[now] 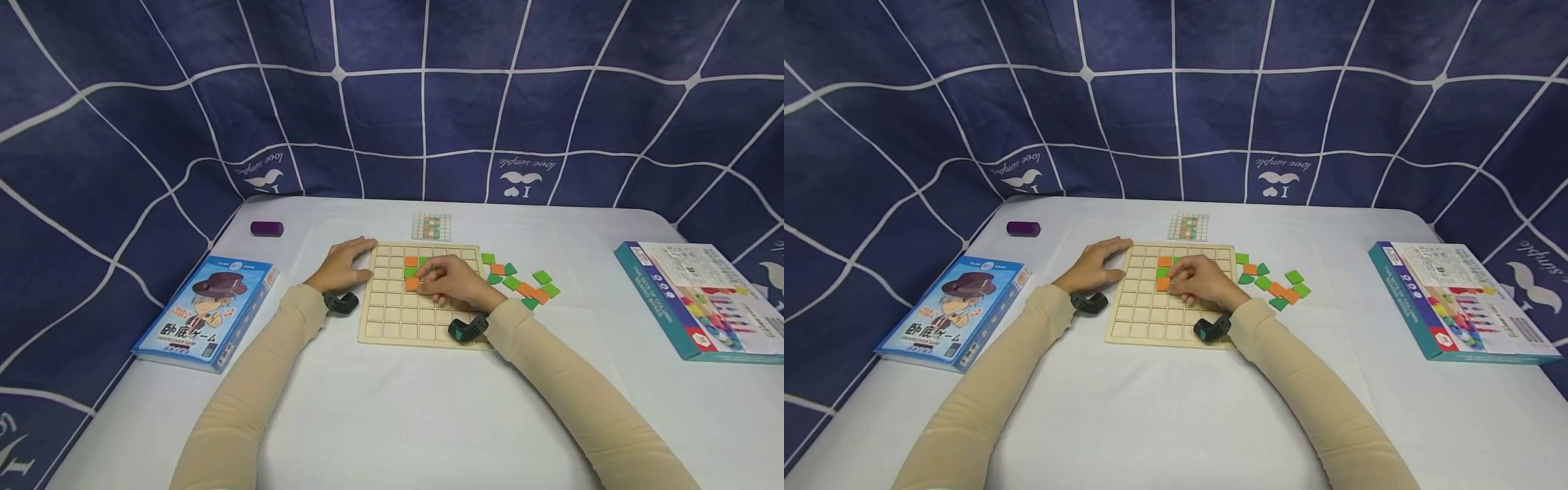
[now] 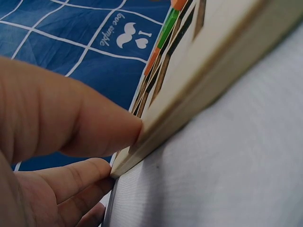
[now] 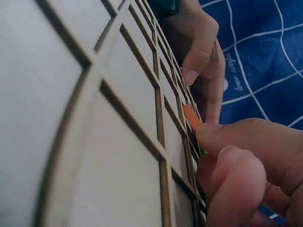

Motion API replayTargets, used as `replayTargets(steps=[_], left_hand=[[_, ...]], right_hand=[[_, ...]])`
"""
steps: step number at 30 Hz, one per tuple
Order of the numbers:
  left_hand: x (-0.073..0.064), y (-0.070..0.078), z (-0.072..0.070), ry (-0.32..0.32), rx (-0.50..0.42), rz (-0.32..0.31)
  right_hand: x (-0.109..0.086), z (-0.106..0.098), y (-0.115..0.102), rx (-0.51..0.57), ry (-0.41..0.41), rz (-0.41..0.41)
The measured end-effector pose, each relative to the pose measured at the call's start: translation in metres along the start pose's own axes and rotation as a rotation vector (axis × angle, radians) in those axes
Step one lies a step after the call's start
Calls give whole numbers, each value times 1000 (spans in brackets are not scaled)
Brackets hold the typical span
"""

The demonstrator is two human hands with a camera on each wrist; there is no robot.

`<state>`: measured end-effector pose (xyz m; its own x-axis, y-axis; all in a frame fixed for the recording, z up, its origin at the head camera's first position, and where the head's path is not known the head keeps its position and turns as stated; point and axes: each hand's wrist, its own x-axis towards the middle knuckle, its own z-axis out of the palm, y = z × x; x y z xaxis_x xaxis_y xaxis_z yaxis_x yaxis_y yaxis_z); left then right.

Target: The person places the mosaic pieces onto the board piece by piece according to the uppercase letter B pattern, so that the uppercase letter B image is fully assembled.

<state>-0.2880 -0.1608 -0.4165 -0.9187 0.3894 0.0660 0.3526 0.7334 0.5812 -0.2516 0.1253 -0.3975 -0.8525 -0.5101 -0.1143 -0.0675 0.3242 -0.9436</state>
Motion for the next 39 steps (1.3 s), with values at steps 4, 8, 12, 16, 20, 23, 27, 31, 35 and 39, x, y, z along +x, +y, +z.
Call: replayTargets(steps=[4,8,12,16,20,23,27,31,35,39], left_hand=[[0,0,0,-1,-2,-1],[0,-1,0,-3,2,-1],[0,0,0,-4,2,-2],[-1,2,0,-3,0,-1],[0,2,0,-4,7,-3],[0,0,1,-3,9,-8],[0,-1,0,-1,-1,-12],[-1,-1,0,-4,-5,-11],[-1,-1,0,-6,-5,-7],[-1,0,-1,-5,-5,1]], right_hand=[[2,1,-1,-67,1,15],[3,3,-3,-107,2,30],[2,3,-4,-118,5,27],[1,2,-4,-110,11,16],[0,1,-3,-60,9,1],[-2,-1,-4,5,2,3],[-5,-7,-5,84,-13,14],[-9,-16,-4,111,-19,13],[-19,-27,-2,101,-11,11],[-30,-40,0,93,7,13]])
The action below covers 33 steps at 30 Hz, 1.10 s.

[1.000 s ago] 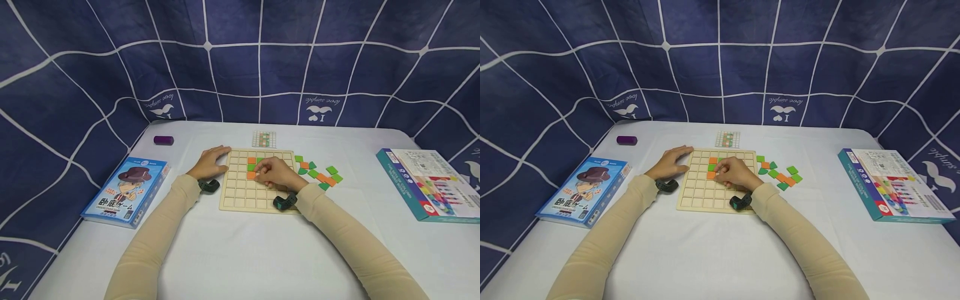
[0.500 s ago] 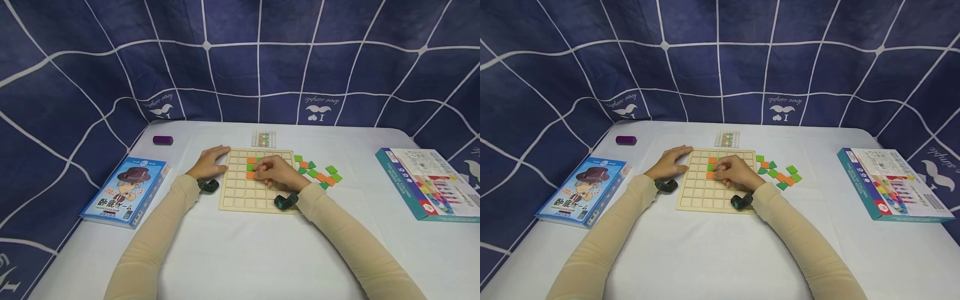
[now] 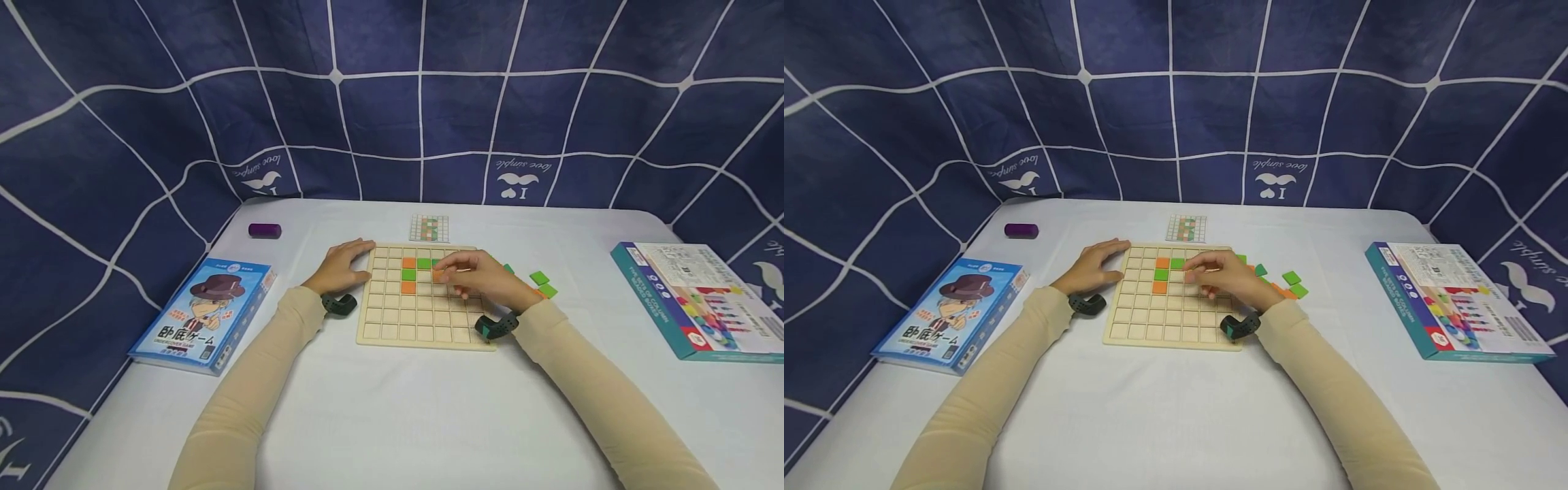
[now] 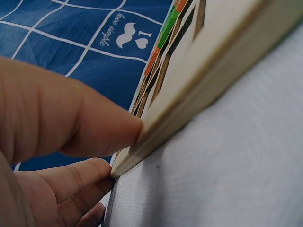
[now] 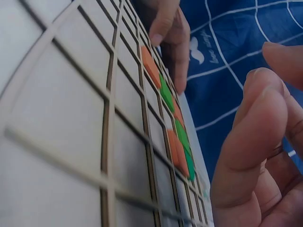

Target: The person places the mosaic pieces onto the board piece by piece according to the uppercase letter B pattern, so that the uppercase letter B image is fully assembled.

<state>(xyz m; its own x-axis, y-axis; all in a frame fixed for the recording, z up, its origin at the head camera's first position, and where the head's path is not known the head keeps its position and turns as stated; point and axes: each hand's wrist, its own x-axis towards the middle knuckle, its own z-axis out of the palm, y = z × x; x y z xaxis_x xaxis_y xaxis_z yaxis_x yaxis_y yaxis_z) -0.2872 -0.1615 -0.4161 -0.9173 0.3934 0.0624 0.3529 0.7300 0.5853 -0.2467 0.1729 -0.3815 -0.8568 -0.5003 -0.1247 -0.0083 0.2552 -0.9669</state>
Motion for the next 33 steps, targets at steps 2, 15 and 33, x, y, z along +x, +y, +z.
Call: replayTargets(steps=[2,15,33], left_hand=[[0,1,0,0,1,1],[-2,4,-1,-3,-1,-3],[-1,2,-1,0,-2,-1]], right_hand=[[-6,-7,2,-7,16,1],[-43,-55,11,-11,187,75],[-86,-132,53,289,432,-38]])
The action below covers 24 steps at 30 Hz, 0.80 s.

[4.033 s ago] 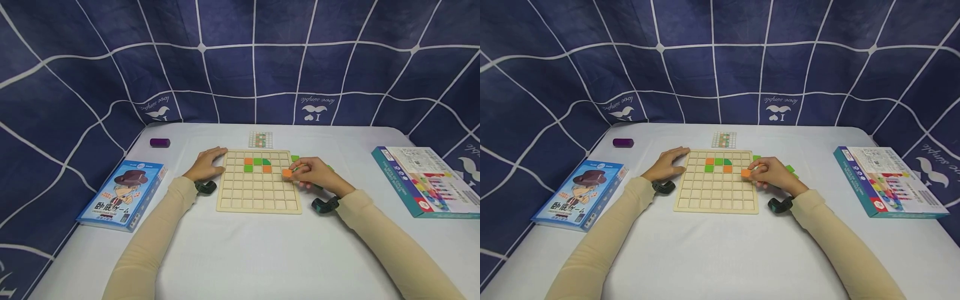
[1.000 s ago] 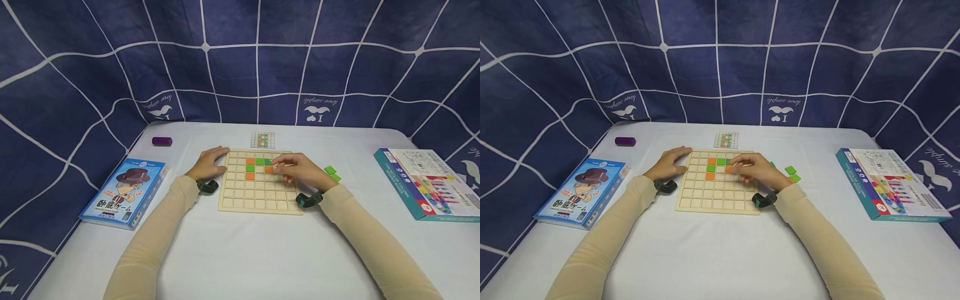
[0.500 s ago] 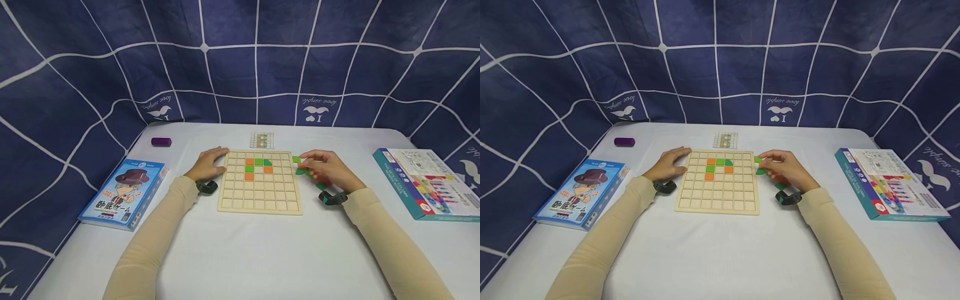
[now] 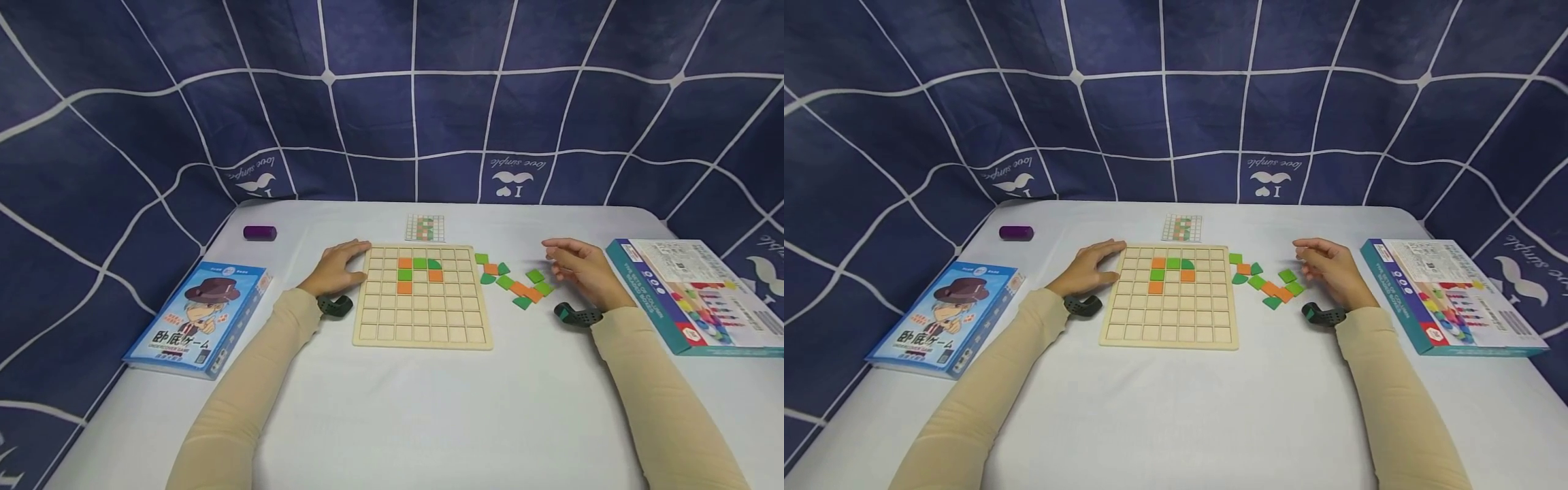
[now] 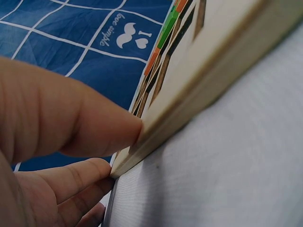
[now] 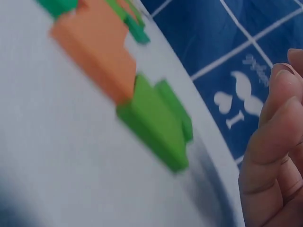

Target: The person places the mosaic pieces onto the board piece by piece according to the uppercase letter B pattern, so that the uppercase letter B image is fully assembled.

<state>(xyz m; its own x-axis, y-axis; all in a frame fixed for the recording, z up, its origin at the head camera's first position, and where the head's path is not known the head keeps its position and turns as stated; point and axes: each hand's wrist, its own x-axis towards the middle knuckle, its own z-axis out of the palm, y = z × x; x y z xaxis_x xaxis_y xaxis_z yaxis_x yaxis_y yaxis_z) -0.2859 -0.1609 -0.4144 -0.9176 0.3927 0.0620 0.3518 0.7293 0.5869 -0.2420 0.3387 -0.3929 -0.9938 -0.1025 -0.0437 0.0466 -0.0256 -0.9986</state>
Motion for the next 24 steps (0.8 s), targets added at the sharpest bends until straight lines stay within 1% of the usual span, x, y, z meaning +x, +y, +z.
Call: replayTargets(steps=[3,7,12,15,18,20,24], left_hand=[[0,-1,0,0,1,1],[-1,-1,-1,1,2,-1],[-1,-1,-1,1,4,1],[-1,-1,-1,1,1,5],[-1,-1,-1,2,2,10],[-1,-1,-1,2,5,13],[0,-1,0,1,9,13]], right_hand=[[-1,-10,5,25,6,19],[-1,-17,9,45,0,47],[0,-20,11,45,-15,60],[1,-22,12,27,-16,71],[1,-24,14,-32,-20,73],[1,-25,15,-120,-29,62],[1,-24,16,-341,-39,42]])
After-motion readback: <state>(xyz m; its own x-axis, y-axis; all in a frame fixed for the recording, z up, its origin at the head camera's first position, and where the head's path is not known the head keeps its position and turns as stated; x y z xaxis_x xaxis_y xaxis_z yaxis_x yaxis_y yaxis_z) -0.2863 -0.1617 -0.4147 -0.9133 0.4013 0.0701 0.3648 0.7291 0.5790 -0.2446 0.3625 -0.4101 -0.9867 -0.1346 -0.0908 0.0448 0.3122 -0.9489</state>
